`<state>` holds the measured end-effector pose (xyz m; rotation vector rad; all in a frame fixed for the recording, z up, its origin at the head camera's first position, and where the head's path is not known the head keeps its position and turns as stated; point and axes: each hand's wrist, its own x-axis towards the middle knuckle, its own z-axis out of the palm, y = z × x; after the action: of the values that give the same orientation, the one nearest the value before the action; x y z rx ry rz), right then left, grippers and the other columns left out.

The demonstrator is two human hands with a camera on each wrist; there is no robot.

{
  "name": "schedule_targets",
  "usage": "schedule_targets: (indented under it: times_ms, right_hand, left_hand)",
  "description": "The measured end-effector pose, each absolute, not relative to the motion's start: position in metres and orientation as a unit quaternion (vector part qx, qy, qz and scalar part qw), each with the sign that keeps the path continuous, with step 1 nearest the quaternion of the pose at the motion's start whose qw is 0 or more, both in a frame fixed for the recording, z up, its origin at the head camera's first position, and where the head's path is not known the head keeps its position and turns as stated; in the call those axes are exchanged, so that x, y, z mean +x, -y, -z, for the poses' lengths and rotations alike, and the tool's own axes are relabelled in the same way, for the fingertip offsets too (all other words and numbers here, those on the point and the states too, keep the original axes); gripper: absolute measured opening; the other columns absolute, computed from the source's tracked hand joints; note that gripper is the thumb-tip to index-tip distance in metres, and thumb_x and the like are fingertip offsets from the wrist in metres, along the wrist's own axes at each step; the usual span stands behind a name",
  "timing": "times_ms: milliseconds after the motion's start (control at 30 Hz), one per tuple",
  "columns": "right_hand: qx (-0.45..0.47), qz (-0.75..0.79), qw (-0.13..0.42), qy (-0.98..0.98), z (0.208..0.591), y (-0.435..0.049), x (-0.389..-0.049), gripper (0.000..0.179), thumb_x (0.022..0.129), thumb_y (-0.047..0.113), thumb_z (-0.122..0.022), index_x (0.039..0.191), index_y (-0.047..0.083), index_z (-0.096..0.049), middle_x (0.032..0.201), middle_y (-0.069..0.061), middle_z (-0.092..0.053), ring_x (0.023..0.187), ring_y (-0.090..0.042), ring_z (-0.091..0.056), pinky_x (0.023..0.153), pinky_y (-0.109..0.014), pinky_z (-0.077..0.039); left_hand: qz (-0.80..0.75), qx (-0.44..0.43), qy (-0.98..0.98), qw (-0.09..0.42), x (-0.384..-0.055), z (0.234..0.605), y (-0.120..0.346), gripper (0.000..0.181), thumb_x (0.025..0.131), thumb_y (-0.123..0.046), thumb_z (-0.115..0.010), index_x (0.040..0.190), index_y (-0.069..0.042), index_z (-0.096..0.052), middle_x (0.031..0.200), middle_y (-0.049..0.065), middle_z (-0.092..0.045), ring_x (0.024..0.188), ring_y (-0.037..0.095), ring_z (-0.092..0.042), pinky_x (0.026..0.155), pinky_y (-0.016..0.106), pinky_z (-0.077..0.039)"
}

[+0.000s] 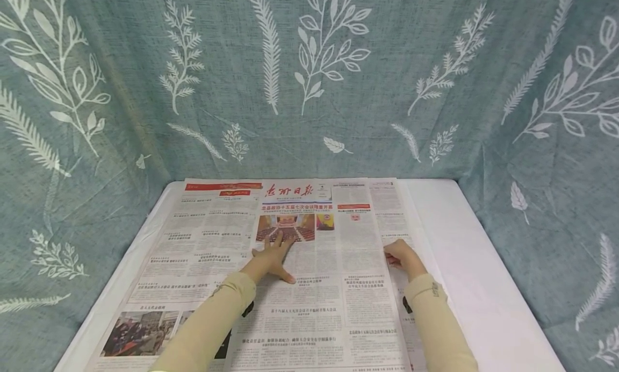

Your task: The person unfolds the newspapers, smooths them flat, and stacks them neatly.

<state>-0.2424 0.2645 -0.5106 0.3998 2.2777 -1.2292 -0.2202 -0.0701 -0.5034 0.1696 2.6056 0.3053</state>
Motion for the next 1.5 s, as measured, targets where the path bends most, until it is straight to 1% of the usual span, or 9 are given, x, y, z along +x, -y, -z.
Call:
schedule_targets:
  times_ms: [100, 333, 633, 833, 967, 1100, 1233, 1367, 1500]
  right_hand:
    - [0.137, 0.470, 0.268, -0.830, 0.510, -0.265, -0.242, 0.019, 0.097, 0.009, -0.043, 0.095, -0.007, -0.054, 0.070, -0.001, -0.049, 0.063, -0.010, -0.047, 0.060, -0.020, -0.043]
    - [0.107, 0.536, 0.298, -0.783, 0.508, -0.271, -0.243, 0.025, 0.100, 0.006, -0.037, 0.113, -0.006, -0.055, 0.069, 0.005, -0.053, 0.065, -0.008, -0.047, 0.066, -0.021, -0.036]
    - [0.102, 0.557, 0.298, -0.768, 0.510, -0.277, -0.241, 0.020, 0.101, 0.013, -0.040, 0.100, 0.007, -0.059, 0.071, 0.006, -0.052, 0.067, -0.007, -0.046, 0.066, -0.021, -0.032]
    - [0.125, 0.544, 0.289, -0.778, 0.511, -0.274, -0.240, 0.008, 0.097, 0.008, -0.049, 0.092, 0.009, -0.055, 0.064, 0.007, -0.050, 0.062, -0.006, -0.045, 0.067, -0.024, -0.031]
    - [0.125, 0.535, 0.284, -0.786, 0.512, -0.274, -0.241, 0.010, 0.096, 0.006, -0.049, 0.090, 0.005, -0.057, 0.064, 0.006, -0.052, 0.060, -0.006, -0.047, 0.064, -0.021, -0.034]
    - [0.132, 0.519, 0.276, -0.798, 0.512, -0.271, -0.242, 0.011, 0.096, 0.008, -0.052, 0.096, -0.001, -0.058, 0.065, 0.005, -0.052, 0.059, -0.006, -0.047, 0.061, -0.019, -0.036]
    - [0.137, 0.516, 0.273, -0.800, 0.537, -0.282, -0.255, 0.016, 0.093, 0.015, -0.058, 0.099, 0.000, -0.059, 0.064, 0.004, -0.053, 0.060, -0.007, -0.048, 0.061, -0.021, -0.037]
    - [0.126, 0.527, 0.277, -0.794, 0.600, -0.310, -0.287, 0.025, 0.086, 0.030, -0.068, 0.088, 0.006, -0.063, 0.060, 0.005, -0.052, 0.058, -0.009, -0.047, 0.057, -0.024, -0.037]
    - [0.121, 0.530, 0.278, -0.792, 0.632, -0.323, -0.304, 0.028, 0.082, 0.036, -0.072, 0.082, 0.009, -0.065, 0.058, 0.005, -0.054, 0.056, -0.009, -0.049, 0.056, -0.024, -0.041]
  left_hand:
    - [-0.114, 0.062, -0.958, 0.255, -0.220, 0.504, 0.071, 0.113, 0.062, -0.047, -0.084, 0.152, -0.025, -0.018, 0.160, 0.014, -0.001, 0.143, 0.048, 0.003, 0.101, 0.077, -0.018]
    - [-0.121, 0.062, -0.957, 0.254, -0.220, 0.501, 0.071, 0.111, 0.063, -0.046, -0.084, 0.151, -0.024, -0.020, 0.160, 0.014, -0.001, 0.143, 0.048, 0.003, 0.101, 0.076, -0.018]
    - [-0.112, 0.065, -0.957, 0.258, -0.219, 0.499, 0.066, 0.110, 0.064, -0.045, -0.083, 0.152, -0.023, -0.019, 0.159, 0.015, -0.001, 0.143, 0.049, 0.003, 0.102, 0.076, -0.015]
    - [-0.102, 0.127, -0.953, 0.255, -0.214, 0.492, 0.041, 0.099, 0.066, -0.031, -0.083, 0.149, -0.019, -0.030, 0.158, 0.014, -0.015, 0.144, 0.044, -0.010, 0.109, 0.069, -0.014]
    - [-0.114, 0.189, -0.944, 0.245, -0.208, 0.486, 0.009, 0.080, 0.074, -0.029, -0.078, 0.143, -0.016, -0.040, 0.155, 0.012, -0.027, 0.143, 0.038, -0.020, 0.112, 0.060, -0.023]
    - [-0.116, 0.241, -0.941, 0.205, -0.201, 0.485, -0.020, 0.064, 0.082, -0.033, -0.072, 0.138, -0.015, -0.048, 0.149, 0.010, -0.039, 0.138, 0.032, -0.035, 0.110, 0.048, -0.034]
    - [-0.157, 0.264, -0.937, 0.165, -0.189, 0.490, -0.046, 0.051, 0.085, -0.032, -0.069, 0.130, -0.011, -0.056, 0.137, 0.009, -0.052, 0.127, 0.027, -0.050, 0.104, 0.039, -0.043]
    - [-0.194, 0.242, -0.941, 0.135, -0.179, 0.493, -0.070, 0.039, 0.085, -0.028, -0.069, 0.120, -0.010, -0.064, 0.118, 0.007, -0.064, 0.109, 0.023, -0.061, 0.091, 0.034, -0.052]
    - [-0.192, 0.201, -0.950, 0.140, -0.174, 0.492, -0.090, 0.039, 0.083, -0.035, -0.070, 0.112, -0.010, -0.066, 0.101, 0.004, -0.066, 0.091, 0.019, -0.063, 0.077, 0.031, -0.054]
